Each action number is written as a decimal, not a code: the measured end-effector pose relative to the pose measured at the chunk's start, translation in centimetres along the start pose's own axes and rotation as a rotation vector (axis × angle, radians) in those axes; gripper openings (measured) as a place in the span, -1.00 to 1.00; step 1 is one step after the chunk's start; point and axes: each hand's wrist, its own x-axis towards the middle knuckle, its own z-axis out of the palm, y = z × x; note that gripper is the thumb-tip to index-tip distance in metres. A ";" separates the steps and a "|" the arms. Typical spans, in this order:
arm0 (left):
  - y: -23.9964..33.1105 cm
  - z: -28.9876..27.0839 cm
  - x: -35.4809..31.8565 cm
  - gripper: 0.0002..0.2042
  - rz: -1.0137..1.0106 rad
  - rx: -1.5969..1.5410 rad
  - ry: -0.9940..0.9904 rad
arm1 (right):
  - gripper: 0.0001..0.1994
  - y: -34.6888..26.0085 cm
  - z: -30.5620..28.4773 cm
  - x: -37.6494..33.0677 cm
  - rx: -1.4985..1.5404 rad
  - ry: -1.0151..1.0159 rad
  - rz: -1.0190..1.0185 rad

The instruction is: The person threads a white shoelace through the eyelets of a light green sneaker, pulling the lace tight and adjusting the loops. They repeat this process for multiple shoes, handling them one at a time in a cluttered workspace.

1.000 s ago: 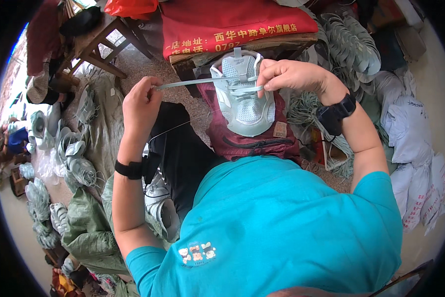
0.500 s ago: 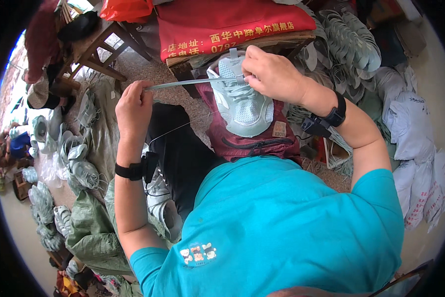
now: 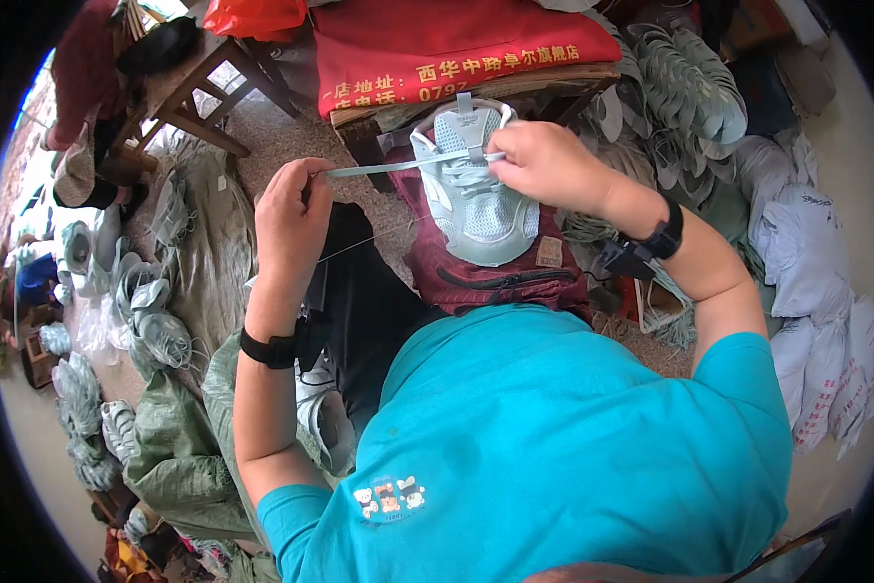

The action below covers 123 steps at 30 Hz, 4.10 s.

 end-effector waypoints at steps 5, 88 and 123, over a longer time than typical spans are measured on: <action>-0.2 -0.7 -0.4 -0.92 0.121 0.042 -0.073 | -0.82 1.5 -1.7 0.7 0.842 -0.363 0.416; 1.9 11.1 -0.1 -0.89 -0.414 -0.810 -0.183 | -0.88 4.0 1.0 -2.0 0.687 -0.015 0.293; 1.3 6.2 7.6 -0.81 0.471 -0.069 -0.662 | -0.68 4.3 1.0 -3.0 1.128 0.166 0.373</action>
